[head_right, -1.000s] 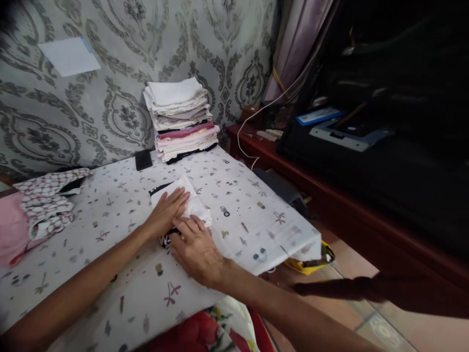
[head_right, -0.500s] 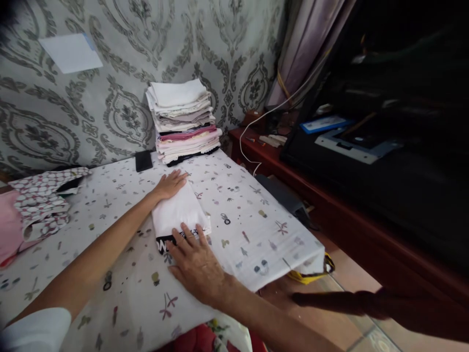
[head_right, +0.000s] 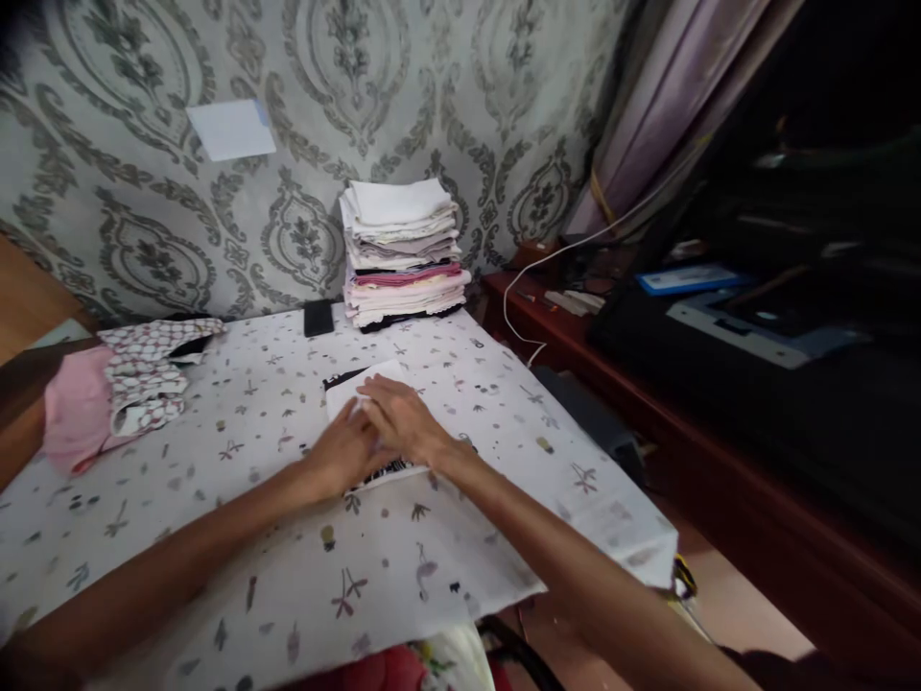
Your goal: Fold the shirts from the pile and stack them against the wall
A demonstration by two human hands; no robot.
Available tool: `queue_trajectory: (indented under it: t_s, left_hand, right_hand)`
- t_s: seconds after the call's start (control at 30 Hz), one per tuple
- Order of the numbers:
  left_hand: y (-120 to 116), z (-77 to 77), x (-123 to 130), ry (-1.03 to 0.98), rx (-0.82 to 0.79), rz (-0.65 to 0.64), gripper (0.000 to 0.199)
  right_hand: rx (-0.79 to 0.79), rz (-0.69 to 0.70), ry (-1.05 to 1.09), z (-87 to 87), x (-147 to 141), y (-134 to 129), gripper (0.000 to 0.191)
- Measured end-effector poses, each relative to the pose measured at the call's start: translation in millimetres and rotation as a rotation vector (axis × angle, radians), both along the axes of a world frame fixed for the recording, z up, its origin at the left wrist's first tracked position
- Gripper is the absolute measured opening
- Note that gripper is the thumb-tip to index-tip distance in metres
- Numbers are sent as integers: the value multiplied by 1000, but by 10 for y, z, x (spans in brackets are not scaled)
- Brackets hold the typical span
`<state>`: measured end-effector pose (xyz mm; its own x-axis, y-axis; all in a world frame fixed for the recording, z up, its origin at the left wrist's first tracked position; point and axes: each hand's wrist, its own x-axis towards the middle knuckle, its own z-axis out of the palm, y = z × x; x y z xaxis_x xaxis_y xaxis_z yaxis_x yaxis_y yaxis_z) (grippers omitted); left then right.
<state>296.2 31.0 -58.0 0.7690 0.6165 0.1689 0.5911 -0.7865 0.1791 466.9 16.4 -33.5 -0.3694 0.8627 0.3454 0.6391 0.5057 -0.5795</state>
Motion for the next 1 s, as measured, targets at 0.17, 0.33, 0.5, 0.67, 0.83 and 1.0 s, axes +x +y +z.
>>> queue_trajectory:
  t_s: [0.17,0.33,0.5,0.67,0.83,1.0]
  left_hand:
    - [-493,-38,126,47,-48,-115,73]
    - [-730,107,-153,-147,-203,-329,51]
    - [-586,144,-500,-590,-369,482,36]
    - [-305,130,-458,-646,-923,690,57]
    - [-221,166,-330,-601,-1174,686,31]
    - [-68,332,-479,-909,-1253,592,23]
  right_hand:
    - [-227,228,-267,-199,-277,633,44]
    - [-188,143,-329,-295,-284,966,44]
    - [-275,104,-389,-143,-62,1332,48]
    - [-421,143,-417,31,-30,1549,43]
    - [-541,157,-344,170,15,1578,30]
    - [-629,140,-72,291,338,1387,35]
